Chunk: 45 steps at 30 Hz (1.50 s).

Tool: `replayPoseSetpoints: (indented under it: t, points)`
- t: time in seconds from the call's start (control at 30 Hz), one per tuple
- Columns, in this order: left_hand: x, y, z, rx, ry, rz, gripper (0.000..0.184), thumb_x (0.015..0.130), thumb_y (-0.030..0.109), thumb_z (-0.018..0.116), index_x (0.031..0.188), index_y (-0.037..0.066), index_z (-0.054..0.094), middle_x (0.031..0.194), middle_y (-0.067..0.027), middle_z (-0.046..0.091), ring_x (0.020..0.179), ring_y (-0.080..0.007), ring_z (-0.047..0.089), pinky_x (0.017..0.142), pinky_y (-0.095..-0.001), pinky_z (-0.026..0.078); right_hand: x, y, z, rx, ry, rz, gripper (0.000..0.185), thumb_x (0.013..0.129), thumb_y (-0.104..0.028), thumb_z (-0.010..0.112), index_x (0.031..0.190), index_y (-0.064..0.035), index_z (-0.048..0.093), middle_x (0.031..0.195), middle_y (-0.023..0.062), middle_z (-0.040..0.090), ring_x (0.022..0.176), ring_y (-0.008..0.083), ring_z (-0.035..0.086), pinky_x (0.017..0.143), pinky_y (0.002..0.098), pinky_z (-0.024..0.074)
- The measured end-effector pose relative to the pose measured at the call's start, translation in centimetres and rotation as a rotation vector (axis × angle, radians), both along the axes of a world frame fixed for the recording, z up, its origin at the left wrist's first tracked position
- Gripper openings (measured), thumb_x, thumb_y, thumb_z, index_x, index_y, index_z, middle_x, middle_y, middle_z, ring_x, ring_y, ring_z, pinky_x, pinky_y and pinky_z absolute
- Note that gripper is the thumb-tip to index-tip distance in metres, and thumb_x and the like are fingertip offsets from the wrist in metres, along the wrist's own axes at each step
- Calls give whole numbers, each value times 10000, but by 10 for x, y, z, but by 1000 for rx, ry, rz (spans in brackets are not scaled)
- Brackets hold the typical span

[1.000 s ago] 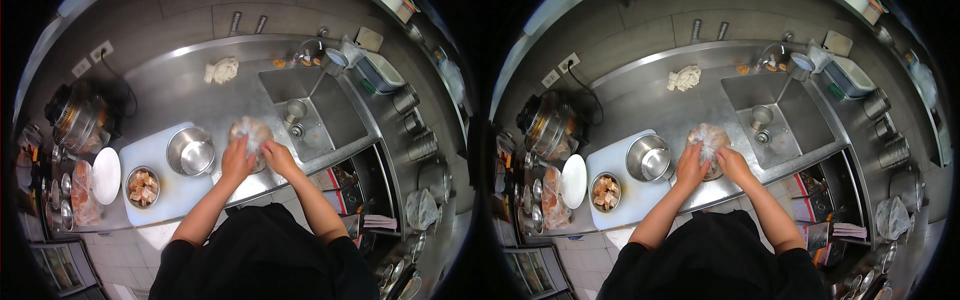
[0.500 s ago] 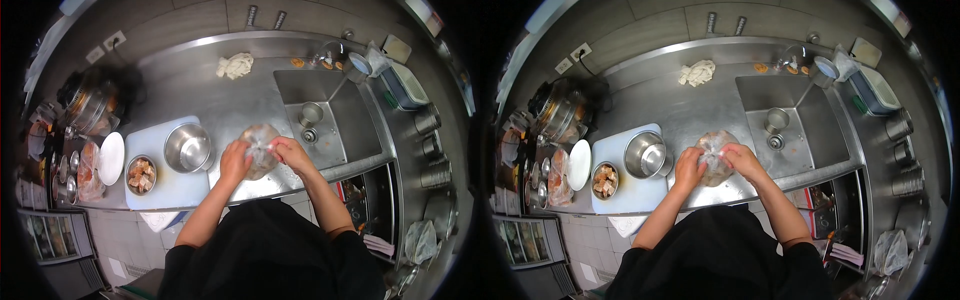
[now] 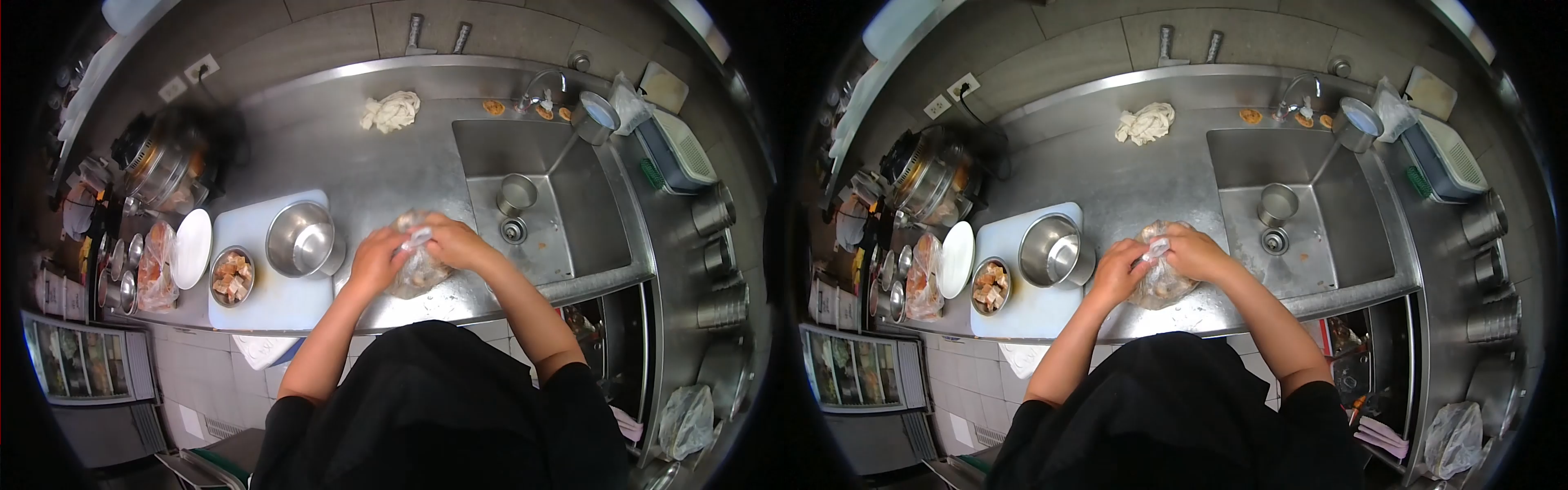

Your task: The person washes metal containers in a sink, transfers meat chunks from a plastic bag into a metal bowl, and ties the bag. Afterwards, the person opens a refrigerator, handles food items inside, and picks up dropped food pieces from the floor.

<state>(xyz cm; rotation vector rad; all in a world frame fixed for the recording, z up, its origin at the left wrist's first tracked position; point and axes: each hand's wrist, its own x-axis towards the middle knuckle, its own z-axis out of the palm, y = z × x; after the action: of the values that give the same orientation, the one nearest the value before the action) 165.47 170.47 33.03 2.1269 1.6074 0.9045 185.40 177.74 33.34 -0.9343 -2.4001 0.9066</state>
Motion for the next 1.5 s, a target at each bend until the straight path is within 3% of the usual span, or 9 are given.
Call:
replayPoseSetpoints:
  t: [0.13, 0.33, 0.5, 0.7, 0.9, 0.97, 1.17, 1.43, 1.5]
  points:
    - [-5, -3, -8, -9, -78, -8, 201, 873, 163, 660, 1031, 44, 695, 947, -110, 644, 918, -314, 598, 814, -398, 473, -9, 3, -17, 126, -68, -8, 268, 855, -135, 600, 1106, -119, 695, 1188, 100, 605, 1095, 302, 572, 962, 413, 467]
    - [-4, 0, -21, -44, -179, 41, 192, 862, 159, 634, 1020, 57, 672, 920, -116, 612, 893, -336, 576, 791, -424, 452, -13, 0, -15, 304, 19, 27, 123, 812, -147, 629, 914, -90, 668, 968, 108, 621, 937, 332, 606, 876, 444, 481]
    - [-4, 0, -27, 33, -109, 48, 178, 863, 143, 634, 1011, 47, 658, 941, -131, 634, 901, -341, 591, 799, -416, 461, -18, 0, -34, 356, 239, -109, 101, 785, -120, 604, 859, -72, 654, 855, 142, 644, 832, 354, 634, 785, 457, 502]
    - [-6, 2, -37, 31, -101, 89, 202, 816, 62, 630, 1017, 51, 642, 969, -131, 639, 918, -356, 593, 808, -425, 464, -23, 2, -47, 133, 295, -347, 158, 796, -124, 581, 897, -48, 677, 861, 168, 673, 806, 350, 653, 727, 419, 524]
    - [-8, 3, -31, 36, -94, 89, 271, 788, 38, 644, 1057, 66, 645, 965, -125, 637, 907, -349, 605, 802, -416, 477, -17, -2, -26, -127, 241, -344, 166, 823, -140, 603, 934, -50, 689, 852, 135, 670, 781, 286, 653, 714, 357, 508]
    - [-8, 2, -23, -125, -160, 88, 287, 814, 65, 645, 1101, 78, 654, 951, -122, 636, 878, -326, 614, 760, -400, 484, -10, 0, -30, -97, 243, -281, 167, 823, -139, 613, 943, -51, 689, 860, 131, 658, 790, 277, 647, 723, 349, 506]
    - [-12, 12, -22, -72, -99, -33, 203, 896, 165, 632, 1069, 64, 670, 915, -141, 628, 841, -329, 616, 733, -405, 479, -5, -12, -27, -104, 241, -169, 251, 808, -125, 649, 1050, -56, 663, 926, 117, 612, 870, 269, 618, 748, 355, 499]
    - [-21, -6, -6, -10, -75, -87, 130, 902, 128, 621, 956, 15, 661, 919, -153, 652, 872, -355, 624, 764, -419, 487, -16, -16, -40, 69, 187, -247, 352, 746, -105, 697, 1093, -72, 645, 932, 95, 595, 928, 296, 591, 810, 387, 493]
    - [-23, -19, 0, 22, -46, -77, 120, 899, 118, 623, 944, 14, 661, 916, -152, 659, 879, -353, 627, 769, -419, 488, -16, -15, -42, 140, 171, -243, 366, 775, -123, 678, 1140, -119, 666, 964, 88, 585, 847, 257, 616, 744, 356, 516]
